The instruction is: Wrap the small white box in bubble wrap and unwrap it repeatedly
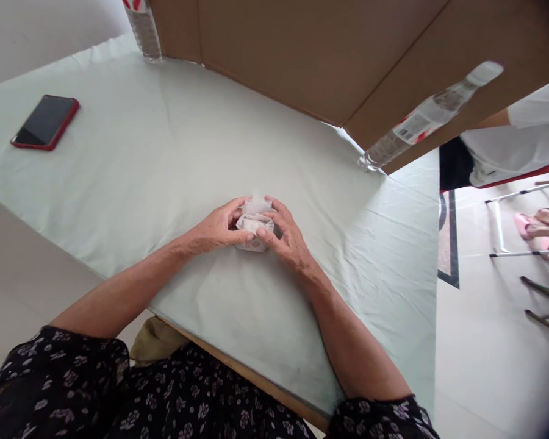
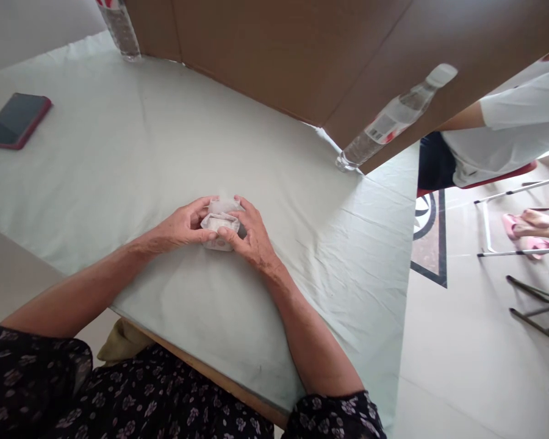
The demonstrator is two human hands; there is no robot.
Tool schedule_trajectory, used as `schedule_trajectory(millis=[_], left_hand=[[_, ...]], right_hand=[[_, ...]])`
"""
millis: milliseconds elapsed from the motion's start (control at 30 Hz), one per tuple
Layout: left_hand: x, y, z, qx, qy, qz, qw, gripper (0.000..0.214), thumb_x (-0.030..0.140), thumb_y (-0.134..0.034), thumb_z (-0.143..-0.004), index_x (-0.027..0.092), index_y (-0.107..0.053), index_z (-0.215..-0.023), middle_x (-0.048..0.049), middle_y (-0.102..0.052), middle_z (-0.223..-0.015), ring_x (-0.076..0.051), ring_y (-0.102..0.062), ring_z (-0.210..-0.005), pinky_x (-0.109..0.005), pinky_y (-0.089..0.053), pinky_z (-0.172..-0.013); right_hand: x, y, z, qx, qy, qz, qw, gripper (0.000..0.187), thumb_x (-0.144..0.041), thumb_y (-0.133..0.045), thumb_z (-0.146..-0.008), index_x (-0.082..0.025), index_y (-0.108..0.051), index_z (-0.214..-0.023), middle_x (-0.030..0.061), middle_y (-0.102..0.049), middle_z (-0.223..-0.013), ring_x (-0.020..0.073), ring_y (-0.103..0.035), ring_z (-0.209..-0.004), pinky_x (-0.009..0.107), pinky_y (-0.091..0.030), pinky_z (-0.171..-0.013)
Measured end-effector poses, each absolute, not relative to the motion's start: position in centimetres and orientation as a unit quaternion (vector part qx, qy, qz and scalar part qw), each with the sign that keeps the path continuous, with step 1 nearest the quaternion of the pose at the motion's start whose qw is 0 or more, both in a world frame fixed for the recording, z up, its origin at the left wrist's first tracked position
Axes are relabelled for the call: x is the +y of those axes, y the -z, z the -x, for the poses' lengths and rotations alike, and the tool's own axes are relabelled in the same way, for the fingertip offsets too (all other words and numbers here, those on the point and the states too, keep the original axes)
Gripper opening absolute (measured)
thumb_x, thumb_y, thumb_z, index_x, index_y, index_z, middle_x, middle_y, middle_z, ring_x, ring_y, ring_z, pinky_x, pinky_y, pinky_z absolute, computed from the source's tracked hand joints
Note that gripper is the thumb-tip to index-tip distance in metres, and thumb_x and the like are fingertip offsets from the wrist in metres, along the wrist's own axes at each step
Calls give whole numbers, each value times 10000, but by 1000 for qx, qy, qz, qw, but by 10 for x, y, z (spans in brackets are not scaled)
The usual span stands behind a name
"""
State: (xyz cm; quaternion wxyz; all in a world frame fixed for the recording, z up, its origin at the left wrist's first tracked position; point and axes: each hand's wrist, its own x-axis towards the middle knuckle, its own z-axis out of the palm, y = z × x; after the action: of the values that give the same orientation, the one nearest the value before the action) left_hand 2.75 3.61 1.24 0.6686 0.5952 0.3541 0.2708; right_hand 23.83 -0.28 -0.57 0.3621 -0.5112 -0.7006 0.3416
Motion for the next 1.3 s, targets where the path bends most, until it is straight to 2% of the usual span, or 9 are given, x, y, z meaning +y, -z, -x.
schedule_trajectory(millis=[100, 200, 400, 633, 833, 933, 1033, 1167, 1300], left_hand=[[36, -14, -28, 342, -270, -593, 677, 919, 307, -794, -705, 171, -397, -1523, -189, -617, -1401, -319, -627, -1255, -383, -563, -930], [38, -14, -28, 335, -261, -583, 693, 934, 294, -792, -707, 172, -379, -1536, -189, -623, -1394, -323, -626, -1262, -390, -568, -935], [41, -11, -27, 352, -249, -569, 700, 1034, 326, -804, -702, 122, -285, -1572, -220, -615, -1391, -319, -651, -1232, -368, -578, -917], [41, -10, -27, 357, -252, -582, 686, 964, 333, -788, -726, 177, -334, -1562, -191, -629, -1387, -297, -677, -1184, -378, -574, -922], [42, -10, -26, 342, -247, -580, 697, 985, 336, -808, -724, 152, -332, -1567, -199, -647, -1362, -310, -677, -1187, -393, -562, -950], [42, -12, -26, 335, -244, -575, 706, 997, 370, -815, -725, 133, -334, -1565, -206, -640, -1368, -342, -653, -1220, -429, -551, -975], [42, -14, -25, 344, -239, -576, 703, 1026, 392, -813, -730, 106, -308, -1576, -221, -631, -1374, -365, -629, -1251, -458, -531, -1011], [42, -13, -26, 354, -238, -577, 696, 995, 382, -790, -744, 117, -312, -1576, -216, -627, -1385, -355, -630, -1250, -448, -532, -1007], [41, -8, -28, 372, -257, -584, 674, 912, 373, -757, -767, 145, -358, -1554, -187, -646, -1368, -325, -644, -1225, -427, -530, -1002]], right_hand=[[-1, 5, -237, -703, -366, 498, 351, 529, -700, -534, -923, -257, -698, -1162, 123, -440, -1583, 319, -326, -1525, 546, -307, -1218], [0, 7, -233, -710, -363, 486, 357, 518, -693, -485, -949, -246, -697, -1103, 131, -516, -1511, 313, -380, -1496, 531, -339, -1198], [-8, 15, -227, -679, -293, 525, 422, 490, -641, -477, -973, -268, -582, -1272, 135, -504, -1516, 276, -476, -1414, 503, -378, -1169], [-9, 14, -229, -690, -295, 516, 414, 479, -657, -438, -981, -260, -672, -1113, 123, -501, -1522, 282, -449, -1441, 519, -335, -1199], [-7, 12, -226, -689, -338, 509, 390, 507, -676, -395, -989, -258, -678, -1033, 105, -570, -1455, 271, -435, -1455, 483, -354, -1188], [-9, 13, -226, -664, -358, 506, 418, 514, -683, -440, -969, -269, -618, -1215, 108, -538, -1483, 280, -515, -1364, 485, -413, -1137], [-9, 16, -229, -611, -406, 507, 452, 678, -706, -559, -898, -282, -465, -1418, 132, -541, -1449, 270, -621, -1177, 474, -509, -1018], [-5, 18, -234, -584, -433, 519, 450, 900, -713, -744, -741, -266, -437, -1459, 130, -608, -1302, 262, -646, -1087, 462, -530, -973], [-5, 18, -233, -581, -445, 523, 437, 876, -678, -782, -718, -255, -492, -1429, 104, -647, -1210, 224, -664, -956, 425, -556, -892]])
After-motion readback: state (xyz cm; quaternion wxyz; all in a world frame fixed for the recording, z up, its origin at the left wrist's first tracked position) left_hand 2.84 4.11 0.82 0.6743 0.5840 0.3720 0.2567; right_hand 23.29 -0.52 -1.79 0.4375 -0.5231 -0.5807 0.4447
